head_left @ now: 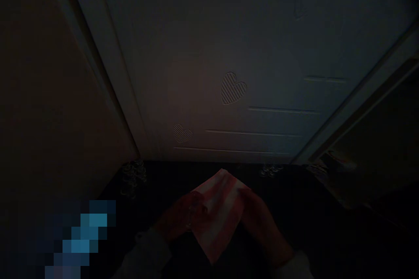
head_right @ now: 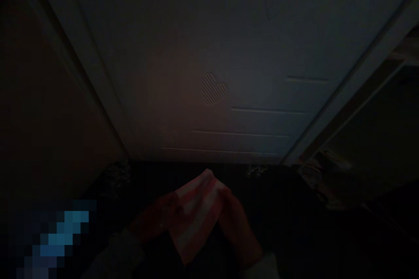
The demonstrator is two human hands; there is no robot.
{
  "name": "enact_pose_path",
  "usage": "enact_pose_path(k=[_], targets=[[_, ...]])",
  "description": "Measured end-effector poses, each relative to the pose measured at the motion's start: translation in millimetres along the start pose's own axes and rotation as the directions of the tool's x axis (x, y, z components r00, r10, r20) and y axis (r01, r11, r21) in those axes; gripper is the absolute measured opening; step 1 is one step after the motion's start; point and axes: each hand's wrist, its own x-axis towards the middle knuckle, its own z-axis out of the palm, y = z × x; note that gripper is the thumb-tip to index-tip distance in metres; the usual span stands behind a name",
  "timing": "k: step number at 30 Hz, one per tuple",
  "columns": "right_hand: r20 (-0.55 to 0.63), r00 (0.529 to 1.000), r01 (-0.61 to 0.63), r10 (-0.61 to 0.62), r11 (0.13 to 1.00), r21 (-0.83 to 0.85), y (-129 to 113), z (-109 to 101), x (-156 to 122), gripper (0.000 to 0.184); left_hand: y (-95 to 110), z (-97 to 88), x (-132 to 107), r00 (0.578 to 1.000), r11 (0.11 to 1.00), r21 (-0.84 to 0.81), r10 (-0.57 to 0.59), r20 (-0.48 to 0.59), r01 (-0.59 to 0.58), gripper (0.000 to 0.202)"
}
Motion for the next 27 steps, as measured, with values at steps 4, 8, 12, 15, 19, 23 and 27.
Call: enact_pose_path(k=[4,8,12,15,19,23,27], targets=[[0.047,0.988,-0.147,0.145,0.988,0.054,-10.5,14.8,-11.9,0.022,-0.1,-1.2,8.8,0.989,0.99,-0.041,0.133,-0.066,-0.135,0.012],[0.06,0.982,-0.184,0.18,0.98,0.073,-8.8,24.3,-18.7,0.022,-4.2,2.4,12.2,0.98,0.986,0.019,0.168,-0.109,-0.166,0.012],[0.074,0.982,-0.178,0.173,0.982,0.059,-5.7,26.7,-21.4,0.023,-10.5,4.0,13.1,0.985,0.987,0.099,0.134,-0.106,-0.124,0.006],[0.088,0.982,-0.169,0.167,0.985,0.015,-1.8,28.3,-22.9,0.027,-12.5,1.0,14.1,0.987,0.985,0.122,0.13,-0.089,-0.119,0.005],[0.067,0.988,-0.134,0.137,0.99,-0.047,3.0,28.3,-21.4,0.033,-12.2,-3.4,13.8,0.993,0.987,0.116,0.117,-0.031,-0.112,0.008],[0.033,0.993,-0.111,0.114,0.991,-0.068,-4.3,21.0,-16.0,0.043,-11.5,-7.1,8.9,0.992,0.991,0.124,0.038,0.12,-0.053,0.011],[0.138,0.962,-0.22,0.234,0.969,-0.111,-24.4,11.1,-17.7,0.046,-11.9,-15.9,0.9,0.944,0.989,0.15,-0.051,0.325,0.002,0.021]])
